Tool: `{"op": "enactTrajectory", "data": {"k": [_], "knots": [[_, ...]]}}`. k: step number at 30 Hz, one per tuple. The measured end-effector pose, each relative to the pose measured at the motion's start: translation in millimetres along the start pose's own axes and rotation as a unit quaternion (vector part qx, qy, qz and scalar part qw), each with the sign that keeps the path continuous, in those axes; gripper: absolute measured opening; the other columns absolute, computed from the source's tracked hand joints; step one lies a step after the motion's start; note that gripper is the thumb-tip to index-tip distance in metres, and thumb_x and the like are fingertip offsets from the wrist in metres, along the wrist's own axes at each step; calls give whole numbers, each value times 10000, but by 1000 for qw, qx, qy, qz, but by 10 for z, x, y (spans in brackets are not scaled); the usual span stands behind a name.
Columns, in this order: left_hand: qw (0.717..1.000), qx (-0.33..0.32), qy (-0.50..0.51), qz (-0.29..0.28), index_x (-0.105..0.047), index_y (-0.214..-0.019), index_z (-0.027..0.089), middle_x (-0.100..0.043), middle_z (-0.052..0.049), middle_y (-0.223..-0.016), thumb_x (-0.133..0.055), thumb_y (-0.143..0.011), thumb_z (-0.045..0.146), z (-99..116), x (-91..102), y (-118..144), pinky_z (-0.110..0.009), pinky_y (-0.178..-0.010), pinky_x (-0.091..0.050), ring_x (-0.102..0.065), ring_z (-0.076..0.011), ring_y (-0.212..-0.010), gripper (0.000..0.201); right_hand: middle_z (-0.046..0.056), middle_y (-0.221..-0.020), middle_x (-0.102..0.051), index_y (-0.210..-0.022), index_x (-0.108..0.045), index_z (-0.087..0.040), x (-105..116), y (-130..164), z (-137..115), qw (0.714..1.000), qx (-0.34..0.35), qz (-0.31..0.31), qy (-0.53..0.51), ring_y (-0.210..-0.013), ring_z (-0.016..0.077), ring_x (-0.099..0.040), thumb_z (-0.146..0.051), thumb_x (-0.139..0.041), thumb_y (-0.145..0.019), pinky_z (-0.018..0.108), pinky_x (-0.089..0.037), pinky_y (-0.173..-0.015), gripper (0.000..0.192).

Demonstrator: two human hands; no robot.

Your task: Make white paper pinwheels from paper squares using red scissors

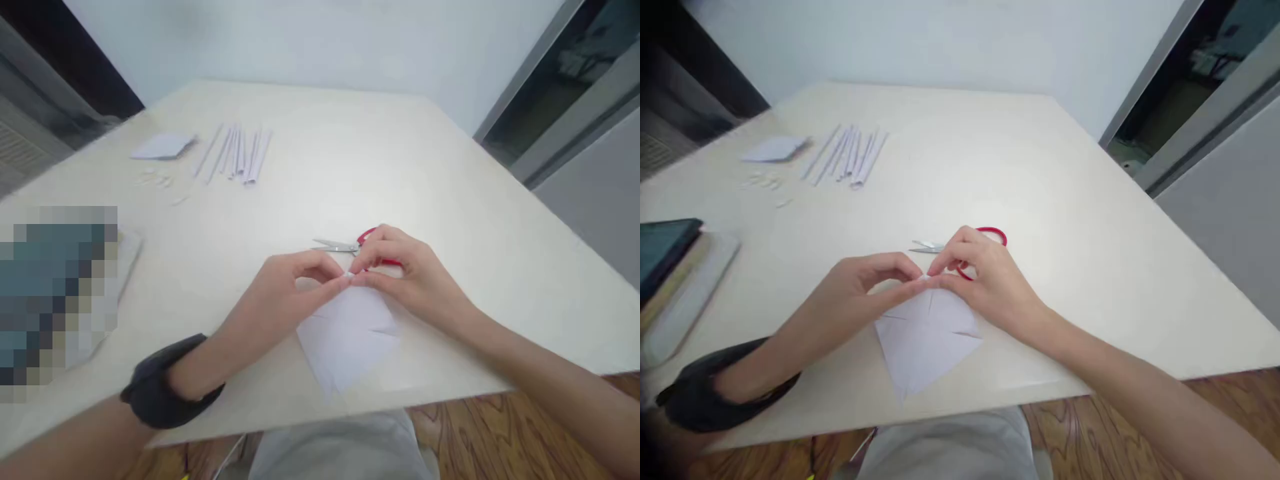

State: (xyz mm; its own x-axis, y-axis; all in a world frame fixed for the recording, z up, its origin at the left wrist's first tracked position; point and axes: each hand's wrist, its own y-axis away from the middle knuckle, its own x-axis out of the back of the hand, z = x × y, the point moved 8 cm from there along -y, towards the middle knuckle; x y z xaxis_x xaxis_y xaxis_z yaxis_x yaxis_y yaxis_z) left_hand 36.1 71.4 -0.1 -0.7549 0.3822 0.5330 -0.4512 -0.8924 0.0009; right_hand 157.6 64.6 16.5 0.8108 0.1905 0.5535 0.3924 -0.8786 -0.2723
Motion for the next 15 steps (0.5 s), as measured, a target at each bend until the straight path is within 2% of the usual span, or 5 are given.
{"op": "enactTrajectory", "data": {"k": [10,15], "knots": [[1000,5,-11,-4,-638,-760,200,-674,68,-782,-545,-852,305,23,2,42,-158,-678,-412,-592,-78,-754,168,-5,-817,-552,-722,-651,-193,24,3,-25,998,24,33,38,-953,153,-555,-142,-653,-786,282,-434,-851,81],[1000,1,-18,2,-638,-752,204,-672,73,-775,-558,-846,314,33,18,42,-154,-680,-408,-588,-72,-749,165,0,-802,-546,-729,-653,-182,29,13,-54,997,42,45,53,-887,145,-568,-176,-645,-799,267,-448,-780,71]]}}
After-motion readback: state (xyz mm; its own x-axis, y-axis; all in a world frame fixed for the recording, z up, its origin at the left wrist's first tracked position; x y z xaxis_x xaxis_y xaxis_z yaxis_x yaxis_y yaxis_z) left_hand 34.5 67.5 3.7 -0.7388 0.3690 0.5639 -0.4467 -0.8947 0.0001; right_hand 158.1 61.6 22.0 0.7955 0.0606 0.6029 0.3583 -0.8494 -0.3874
